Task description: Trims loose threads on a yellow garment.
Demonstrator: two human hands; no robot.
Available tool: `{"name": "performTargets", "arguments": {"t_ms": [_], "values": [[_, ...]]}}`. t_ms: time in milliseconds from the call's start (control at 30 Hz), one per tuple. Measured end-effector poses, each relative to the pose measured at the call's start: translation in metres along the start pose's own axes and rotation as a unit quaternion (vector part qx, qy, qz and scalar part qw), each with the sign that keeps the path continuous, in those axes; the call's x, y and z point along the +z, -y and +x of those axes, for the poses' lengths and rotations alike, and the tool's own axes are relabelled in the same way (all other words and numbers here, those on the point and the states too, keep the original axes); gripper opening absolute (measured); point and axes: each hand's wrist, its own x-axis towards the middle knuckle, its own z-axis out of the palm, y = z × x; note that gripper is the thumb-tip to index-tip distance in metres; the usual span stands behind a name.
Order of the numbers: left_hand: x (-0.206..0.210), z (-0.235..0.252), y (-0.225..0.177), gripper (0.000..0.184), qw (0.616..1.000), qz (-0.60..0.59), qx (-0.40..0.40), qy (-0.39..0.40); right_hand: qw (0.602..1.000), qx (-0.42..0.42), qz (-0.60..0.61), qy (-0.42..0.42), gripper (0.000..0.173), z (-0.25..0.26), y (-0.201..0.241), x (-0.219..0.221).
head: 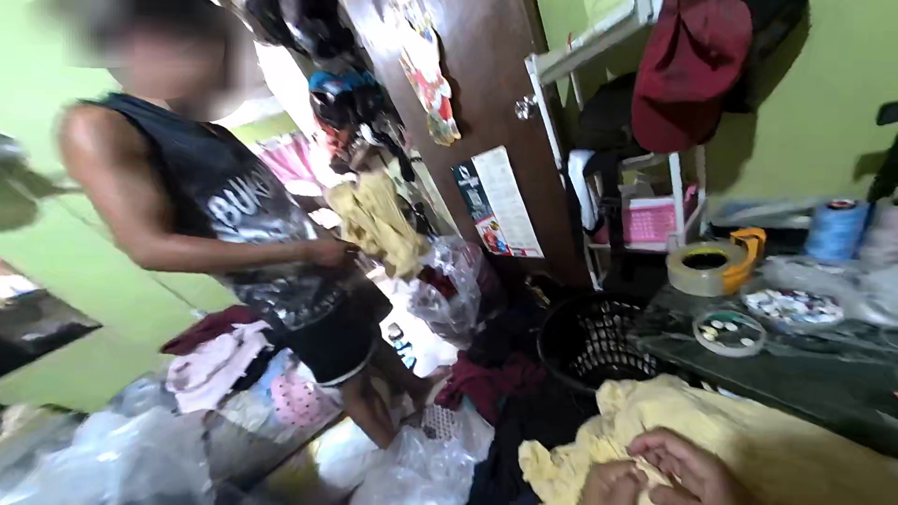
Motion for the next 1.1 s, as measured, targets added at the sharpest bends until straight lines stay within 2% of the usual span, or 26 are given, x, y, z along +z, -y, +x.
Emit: {"name": "performTargets", "arguments": {"t_ms": [100,200,300,367,433,500,567,700,867,967,1100], "values": [[-0.006,0.002,0.029,0.034,0.999,-0.034,-0.032,-0.006,1.000,-0.013,-0.020,0.005,0.041,-0.001,-0.028,0.001],[-0.009,0.001,0.022,0.034,0.996,-0.015,-0.084,-0.039,0.997,0.017,-0.076,0.007,0.043,0.001,-0.020,-0.001],[-0.021,-0.004,0.034,0.038,0.993,0.007,-0.108,-0.046,0.990,-0.029,-0.131,-0.032,0.034,-0.007,-0.044,-0.012],[-0.030,-0.011,0.036,0.029,0.988,-0.029,-0.150,-0.016,0.988,-0.063,-0.138,-0.040,0.022,-0.008,-0.045,-0.023],[-0.035,-0.017,0.028,0.005,0.976,-0.072,-0.201,0.038,0.990,-0.064,-0.127,0.006,0.015,-0.010,-0.038,-0.027],[-0.035,-0.018,0.021,0.009,0.966,-0.065,-0.238,0.073,0.982,-0.069,-0.146,0.094,0.016,-0.014,-0.037,-0.029],[-0.033,-0.015,0.019,0.008,0.963,-0.047,-0.253,0.076,0.973,-0.067,-0.165,0.145,0.015,-0.019,-0.038,-0.028],[-0.023,-0.012,0.016,0.009,0.963,-0.036,-0.264,0.048,0.967,-0.061,-0.199,0.145,0.015,-0.029,-0.034,-0.032],[-0.005,-0.010,0.001,0.012,0.939,-0.111,-0.326,-0.017,0.970,-0.079,-0.204,0.103,0.017,-0.035,-0.033,-0.030],[-0.003,-0.011,0.002,0.016,0.938,-0.165,-0.302,-0.030,0.973,-0.089,-0.199,0.081,0.015,-0.034,-0.031,-0.031],[0.005,-0.012,0.003,0.019,0.943,-0.153,-0.288,-0.069,0.974,-0.085,-0.192,0.084,0.013,-0.033,-0.033,-0.029]]}}
